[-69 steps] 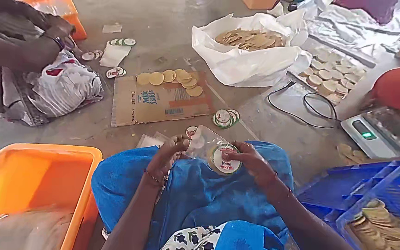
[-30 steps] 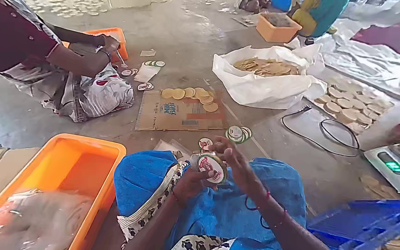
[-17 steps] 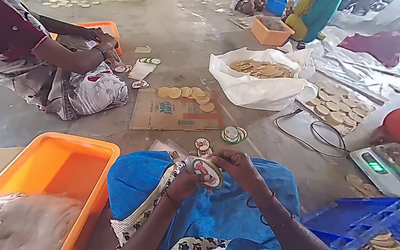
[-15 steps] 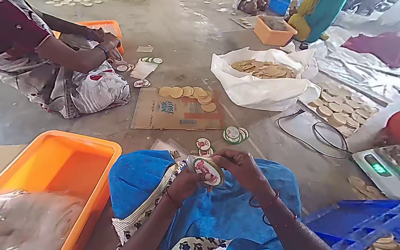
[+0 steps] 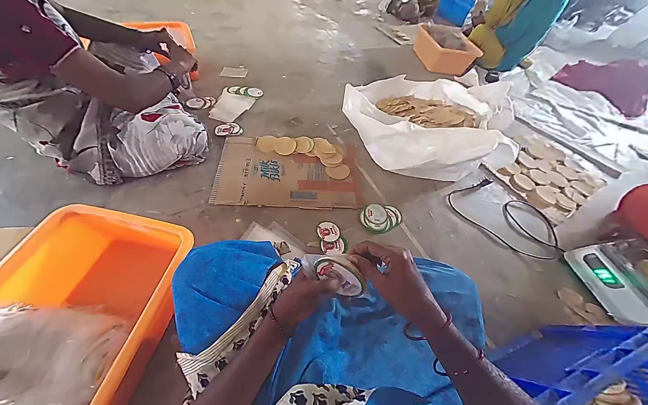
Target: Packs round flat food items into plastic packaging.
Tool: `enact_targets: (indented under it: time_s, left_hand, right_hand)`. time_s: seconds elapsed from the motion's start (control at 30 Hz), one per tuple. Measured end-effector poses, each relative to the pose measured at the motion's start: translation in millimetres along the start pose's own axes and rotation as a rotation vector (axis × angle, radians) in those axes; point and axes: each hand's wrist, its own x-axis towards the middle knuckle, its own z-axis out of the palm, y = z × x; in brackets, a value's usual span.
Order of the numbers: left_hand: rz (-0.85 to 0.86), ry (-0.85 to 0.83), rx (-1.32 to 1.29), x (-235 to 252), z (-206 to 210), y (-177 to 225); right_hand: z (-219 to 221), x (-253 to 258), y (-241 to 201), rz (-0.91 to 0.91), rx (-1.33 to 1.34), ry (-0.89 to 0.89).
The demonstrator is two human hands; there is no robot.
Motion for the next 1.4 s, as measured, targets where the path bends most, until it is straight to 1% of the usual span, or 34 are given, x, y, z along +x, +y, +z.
enact_targets:
  time_s: [0.07, 0.1, 0.13, 0.2, 0.23, 0.27, 0.33, 0.4, 0.47, 0.53, 0.63, 0.67, 0.7, 0.73, 0.77, 0.83, 0.87, 0.9, 0.93, 0.97, 1.0, 1.07, 1.13, 1.17, 1.27, 1.33, 1.4]
  left_hand:
    - [0.040, -0.050, -0.114, 1.1, -5.9, -7.9]
    - [0.020, -0.049, -0.181, 3.2, -7.9, -9.6]
    - [-0.032, 0.004, -0.233, 5.1, -7.1, -8.6]
    - [-0.191, 0.189, -0.314, 8.1, -3.8, -3.8]
    - [-0.261, 0.214, -0.322, 10.5, -6.2, 0.1]
    - [-0.307, 0.192, -0.334, 11.2, -10.7, 2.0]
    - [-0.397, 0.084, -0.328, 4.3, -17.8, 2.0]
    - [-0.467, 0.032, -0.310, 6.2, -13.3, 6.5]
    - [-0.464, 0.056, -0.337, 9.2, -5.3, 9.7]
    - [-0.398, 0.128, -0.352, 12.7, -1.0, 13.1]
    - [-0.319, 0.251, -0.256, 13.8, 8.0, 22.6]
    - [-0.290, 0.308, -0.205, 14.7, 10.6, 27.1]
    - [-0.253, 0.368, -0.146, 17.1, 11.0, 33.1]
    - [-0.214, 0.425, -0.094, 21.7, 8.7, 40.7]
    - [-0.171, 0.490, -0.068, 29.4, 4.7, 49.5]
    - [-0.096, 0.651, -0.035, 53.0, -6.5, 68.3]
    - [-0.071, 0.703, -0.032, 65.9, -11.6, 77.4]
    - [-0.046, 0.729, -0.049, 78.0, -16.5, 84.8]
    - [-0.021, 0.718, -0.070, 88.9, -23.6, 89.3]
    - [-0.007, 0.693, -0.084, 98.2, -31.9, 89.8]
    - [-0.009, 0.684, -0.081, 105.5, -39.1, 86.8]
    - [-0.039, 0.752, -0.079, 114.2, -50.3, 75.3]
    - [-0.090, 0.839, -0.038, 120.8, -58.0, 66.2]
    - [-0.108, 0.855, -0.007, 123.6, -59.8, 64.8]
    - [-0.120, 0.844, 0.080, 129.9, -63.0, 64.0]
    - [-0.113, 0.831, 0.108, 132.2, -67.4, 62.9]
    - [-0.109, 0.826, 0.119, 132.5, -70.9, 62.5]
  right_hand:
    - [-2.2, 3.5, -10.3, -0.282, -0.241, 0.085]
    - [-4.7, 8.0, -14.2, -0.402, -0.334, 0.104]
    - [-7.5, 15.3, -14.5, -0.501, -0.388, 0.103]
    - [-13.9, 27.4, -11.4, -0.625, -0.455, 0.084]
    - [-17.9, 32.7, -12.4, -0.672, -0.476, 0.100]
    - [-22.0, 37.4, -14.4, -0.710, -0.483, 0.115]
    - [-25.8, 39.0, -14.1, -0.753, -0.455, 0.107]
    - [-27.8, 42.5, -10.2, -0.776, -0.410, 0.085]
    - [-24.7, 39.5, -5.1, -0.782, -0.344, 0.050]
    - [-15.6, 29.7, 1.5, -0.788, -0.280, 0.032]
    - [-6.0, 15.3, 17.2, -0.782, -0.227, 0.085]
    - [-7.0, 13.4, 26.4, -0.756, -0.241, 0.135]
    - [-11.0, 13.2, 39.2, -0.682, -0.287, 0.196]
    - [-18.1, 15.3, 56.2, -0.555, -0.336, 0.258]
    - [-27.5, 20.0, 77.6, -0.372, -0.345, 0.306]
    - [-46.1, 36.3, 129.6, 0.077, -0.268, 0.370]
    - [-52.1, 48.3, 157.3, 0.257, -0.217, 0.406]
    - [-54.8, 61.4, 186.0, 0.402, -0.173, 0.424]
    - [-54.7, 74.9, 215.6, 0.516, -0.144, 0.426]
    - [-51.9, 85.6, 240.7, 0.589, -0.139, 0.410]
    - [-47.4, 93.6, 261.7, 0.635, -0.138, 0.368]
    - [-35.2, 106.6, 295.4, 0.706, -0.168, 0.273]
    - [-23.9, 120.8, 313.3, 0.772, -0.260, 0.189]
    - [-19.3, 126.9, 320.5, 0.777, -0.281, 0.169]
    - [-12.8, 143.1, 338.0, 0.768, -0.344, 0.105]
    - [-12.8, 150.3, 341.8, 0.782, -0.329, 0.118]
    - [-14.1, 152.1, 339.0, 0.824, -0.272, 0.193]
